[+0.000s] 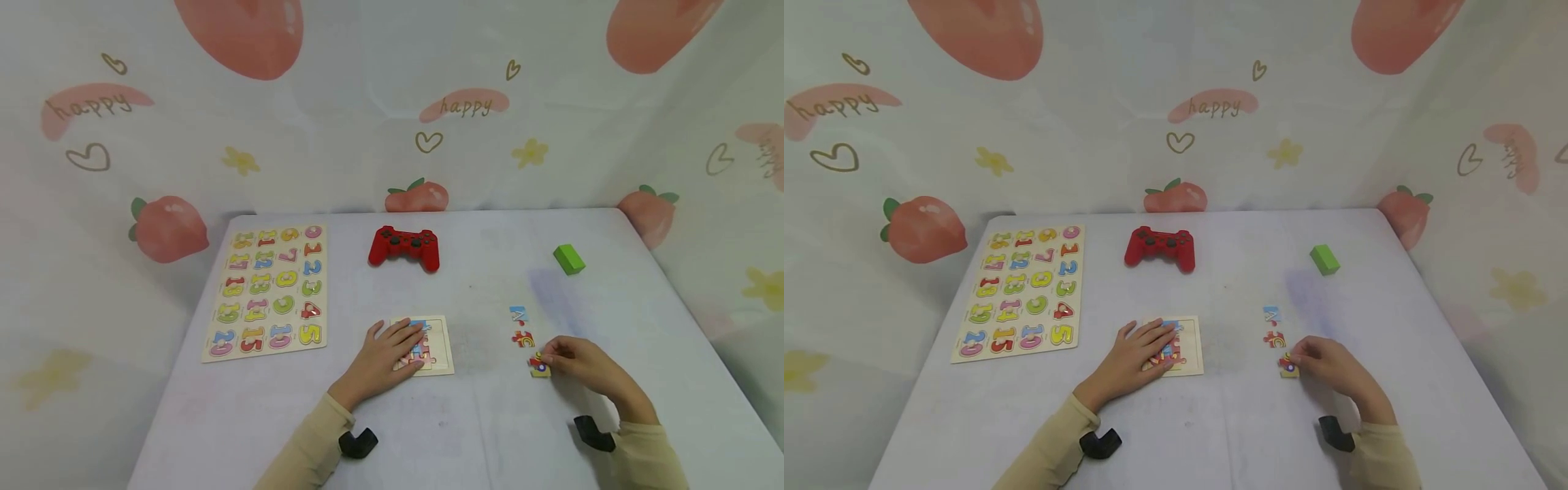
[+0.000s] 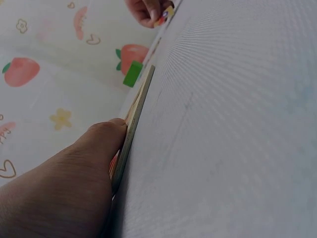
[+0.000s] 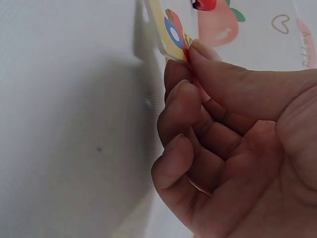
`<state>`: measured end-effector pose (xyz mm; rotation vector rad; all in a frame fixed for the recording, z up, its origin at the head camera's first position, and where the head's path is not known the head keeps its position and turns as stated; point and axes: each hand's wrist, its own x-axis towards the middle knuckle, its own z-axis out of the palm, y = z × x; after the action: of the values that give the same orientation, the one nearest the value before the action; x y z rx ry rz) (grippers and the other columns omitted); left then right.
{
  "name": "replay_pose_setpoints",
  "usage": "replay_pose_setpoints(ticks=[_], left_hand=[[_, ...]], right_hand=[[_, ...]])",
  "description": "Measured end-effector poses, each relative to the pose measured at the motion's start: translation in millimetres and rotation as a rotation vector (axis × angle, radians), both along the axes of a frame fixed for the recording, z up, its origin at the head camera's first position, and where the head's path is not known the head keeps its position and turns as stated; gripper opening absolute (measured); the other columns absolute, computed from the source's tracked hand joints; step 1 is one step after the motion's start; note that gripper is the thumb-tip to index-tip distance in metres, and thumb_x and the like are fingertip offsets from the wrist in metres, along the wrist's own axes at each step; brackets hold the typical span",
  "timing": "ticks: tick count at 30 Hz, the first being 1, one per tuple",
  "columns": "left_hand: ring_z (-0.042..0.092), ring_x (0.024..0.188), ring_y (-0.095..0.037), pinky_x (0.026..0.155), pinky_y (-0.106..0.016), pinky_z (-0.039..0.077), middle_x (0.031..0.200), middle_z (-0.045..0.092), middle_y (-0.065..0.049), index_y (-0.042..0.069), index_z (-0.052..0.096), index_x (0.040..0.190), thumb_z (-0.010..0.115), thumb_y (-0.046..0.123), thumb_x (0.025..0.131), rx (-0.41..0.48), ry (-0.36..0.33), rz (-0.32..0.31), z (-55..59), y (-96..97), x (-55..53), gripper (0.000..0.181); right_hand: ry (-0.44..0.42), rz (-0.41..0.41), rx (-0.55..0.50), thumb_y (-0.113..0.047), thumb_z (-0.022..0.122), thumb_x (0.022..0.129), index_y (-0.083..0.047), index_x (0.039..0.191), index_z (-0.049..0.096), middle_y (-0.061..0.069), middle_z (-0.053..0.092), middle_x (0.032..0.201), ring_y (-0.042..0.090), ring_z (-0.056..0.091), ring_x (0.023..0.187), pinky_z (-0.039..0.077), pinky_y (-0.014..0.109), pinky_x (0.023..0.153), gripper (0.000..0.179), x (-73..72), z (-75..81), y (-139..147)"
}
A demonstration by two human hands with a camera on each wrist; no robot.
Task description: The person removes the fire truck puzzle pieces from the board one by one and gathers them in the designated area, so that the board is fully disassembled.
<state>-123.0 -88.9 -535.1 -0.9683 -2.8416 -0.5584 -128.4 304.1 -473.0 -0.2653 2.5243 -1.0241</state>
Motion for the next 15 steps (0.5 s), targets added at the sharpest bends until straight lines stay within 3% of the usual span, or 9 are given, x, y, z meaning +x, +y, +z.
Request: replay_pose_setpoints(ticks=[15], left_hand=[[0.026, 0.144, -0.013, 0.112, -0.054, 0.018, 0.152, 0.036, 0.01, 0.025, 0.039, 0.147, 0.047, 0.054, 0.095, -0.021, -0.022, 0.006, 0.3, -0.5, 0.3, 0.06]], right_hand=[[0.139, -0.005, 0.074, -0.017, 0.069, 0.088, -0.01, 0.087, 0.062, -0.004, 0.058, 0.077, 0.003, 0.047, 0.07, 0.041, 0.021, 0.061, 0.01, -1.1, -9.0, -8.2]])
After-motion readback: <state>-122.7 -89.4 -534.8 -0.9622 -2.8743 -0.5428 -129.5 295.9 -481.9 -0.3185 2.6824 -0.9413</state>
